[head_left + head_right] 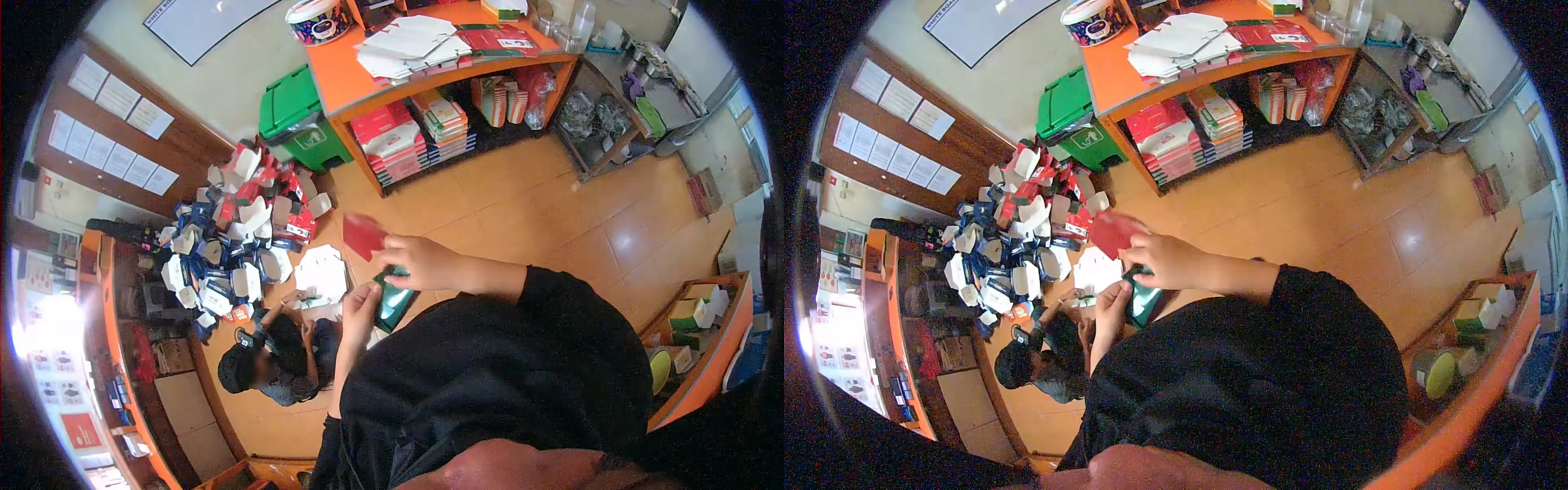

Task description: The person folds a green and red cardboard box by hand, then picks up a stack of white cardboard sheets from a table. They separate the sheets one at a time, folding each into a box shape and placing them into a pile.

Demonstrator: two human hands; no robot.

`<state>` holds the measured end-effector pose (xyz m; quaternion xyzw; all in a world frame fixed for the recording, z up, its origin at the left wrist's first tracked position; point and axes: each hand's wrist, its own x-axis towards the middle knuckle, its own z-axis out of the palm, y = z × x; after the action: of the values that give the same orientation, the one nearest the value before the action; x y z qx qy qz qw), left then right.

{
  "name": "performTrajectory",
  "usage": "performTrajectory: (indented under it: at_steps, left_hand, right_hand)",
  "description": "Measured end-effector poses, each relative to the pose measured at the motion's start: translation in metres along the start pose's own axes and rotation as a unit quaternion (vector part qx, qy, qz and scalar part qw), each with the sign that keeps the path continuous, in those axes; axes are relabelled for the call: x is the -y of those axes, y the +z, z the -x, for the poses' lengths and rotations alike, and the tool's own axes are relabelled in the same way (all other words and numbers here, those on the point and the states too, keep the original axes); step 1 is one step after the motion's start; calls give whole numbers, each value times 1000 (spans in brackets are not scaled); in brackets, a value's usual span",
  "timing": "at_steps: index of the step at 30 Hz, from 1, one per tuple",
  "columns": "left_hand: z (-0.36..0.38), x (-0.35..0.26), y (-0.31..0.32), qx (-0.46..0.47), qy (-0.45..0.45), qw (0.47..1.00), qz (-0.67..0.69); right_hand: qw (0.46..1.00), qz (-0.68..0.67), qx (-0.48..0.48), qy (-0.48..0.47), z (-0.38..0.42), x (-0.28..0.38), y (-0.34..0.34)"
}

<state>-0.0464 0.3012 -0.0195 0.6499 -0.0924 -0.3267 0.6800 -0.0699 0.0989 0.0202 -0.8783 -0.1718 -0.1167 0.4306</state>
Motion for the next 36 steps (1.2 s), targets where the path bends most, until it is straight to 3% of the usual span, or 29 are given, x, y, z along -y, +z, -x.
performTrajectory:
  at_steps: [2, 5, 6, 8, 11, 12, 15, 17, 18, 19, 22, 25, 27, 29, 31, 34, 36]
  left_hand:
    - [-4, 4, 2, 13, 16, 1000, 15]
    - [-12, 13, -3, 34, 36, 999, 18]
    - [-15, 12, -4, -1, 53, 998, 39]
    - [-23, 2, 4, -79, 87, 986, 119]
    - [-39, -1, -5, -105, 87, 948, 289]
    - [-44, -3, -5, -105, 92, 947, 289]
    - [-55, -9, -5, -105, -47, 893, 435]
    - [-71, -7, 0, -72, -37, 897, 434]
    - [-80, -18, 18, -95, 14, 925, 367]
    - [-94, -13, 17, -118, -7, 960, 254]
    - [-121, -50, 42, -96, 11, 980, 175]
    - [-164, -58, 49, -93, 11, 979, 179]
    - [-193, -58, 51, -114, 37, 979, 163]
    - [-220, -60, 50, -127, 46, 979, 155]
    - [-243, -62, 54, -78, 62, 983, 151]
    - [-273, -77, 81, -87, 131, 982, 108]
    - [-297, -59, 85, -113, 105, 983, 105]
  right_hand:
    - [992, -50, 102, -59, -5, -3, -1]
    - [984, -36, 165, -65, -10, -2, -6]
    - [984, -34, 163, -66, -11, -4, -3]
    - [990, -19, 6, -137, -13, -8, 3]
    - [984, 27, 31, -173, -14, -3, -2]
    - [983, 29, 30, -178, -15, -4, -5]
    - [978, 88, 64, -178, -21, -16, -14]
    - [996, -11, 23, -83, -28, -26, -19]
    - [999, -34, 0, -37, -31, -26, -26]
    - [999, -34, 4, -39, -37, -37, -31]
    - [993, -29, -96, -57, -54, -83, -41]
    - [997, 14, -21, -78, -75, -118, -67]
    - [996, -11, -26, -81, -90, -139, -83]
    - [988, 18, 22, -154, -101, -159, -104]
    - [989, 39, 12, -144, -112, -169, -117]
    - [990, 81, 2, -119, -128, -185, -128]
    - [989, 97, 11, -107, -136, -203, -129]
